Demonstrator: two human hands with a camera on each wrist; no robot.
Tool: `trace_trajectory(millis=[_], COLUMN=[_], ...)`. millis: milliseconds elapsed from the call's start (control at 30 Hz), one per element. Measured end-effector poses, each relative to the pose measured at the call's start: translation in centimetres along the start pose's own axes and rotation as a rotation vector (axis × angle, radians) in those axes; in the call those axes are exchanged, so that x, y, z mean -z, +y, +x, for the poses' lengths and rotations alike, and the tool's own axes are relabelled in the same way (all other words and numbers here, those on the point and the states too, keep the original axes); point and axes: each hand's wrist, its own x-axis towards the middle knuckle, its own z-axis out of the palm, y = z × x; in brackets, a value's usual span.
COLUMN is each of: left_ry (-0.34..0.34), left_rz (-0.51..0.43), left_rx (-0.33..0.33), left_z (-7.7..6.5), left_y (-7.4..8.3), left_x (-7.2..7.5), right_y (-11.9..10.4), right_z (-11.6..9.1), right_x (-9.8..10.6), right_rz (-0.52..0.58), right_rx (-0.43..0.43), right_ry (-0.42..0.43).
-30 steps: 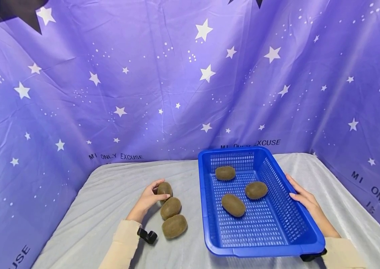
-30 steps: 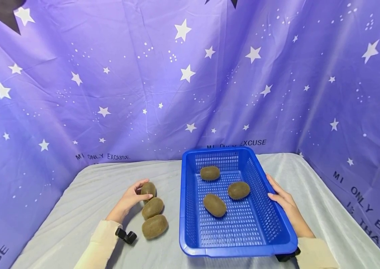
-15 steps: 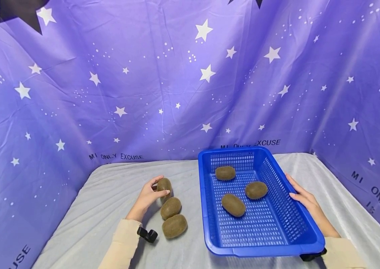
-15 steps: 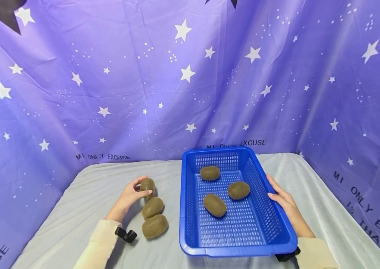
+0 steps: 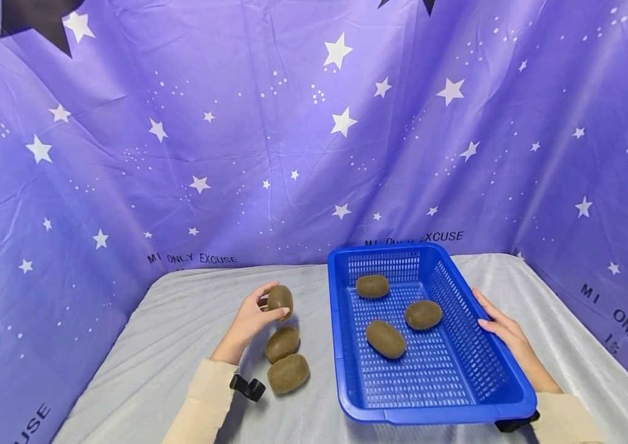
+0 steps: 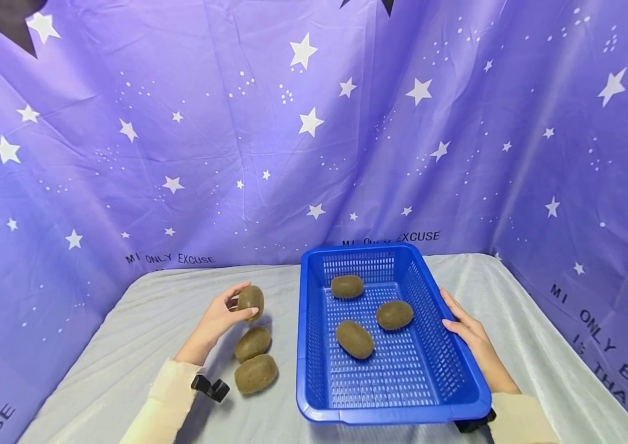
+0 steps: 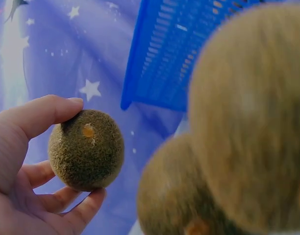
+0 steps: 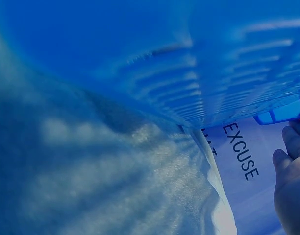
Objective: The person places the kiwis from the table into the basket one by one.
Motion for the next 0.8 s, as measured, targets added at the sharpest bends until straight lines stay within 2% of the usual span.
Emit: trace_trajectory(millis=[233,367,533,633,800], left_ry=[-0.033,-0.080,-0.118,-0.134,-0.157], left_rz=[-0.062,-0.096,-0.085,-0.082,-0.082], left_rx=[-0.008,-0.023,-0.045,-0.067,-0.093], left_z=[-0.5,-1.2,-2.0,-2.1,-1.5], left_y=[1.8,3.7,5.8,6.1,4.8], left_x=[-1.0,-1.5,-2.2,-2.6,-3.5], right_y=[-0.1,-0.1,-0.1,-0.1,-0.1], right_z=[0.0,0.1,0.1,0.0,-0.1], right_x=[-0.1,-0.1,-0.1,-0.1,-0.2], right_rz=[-0.019,0.000,0.017,0.014,-0.031], right_rx=[-0.024,-0.020,-0.010,-0.005,-0.026], right_ry=[0.003,-0.003,-0.013,-0.011,0.017])
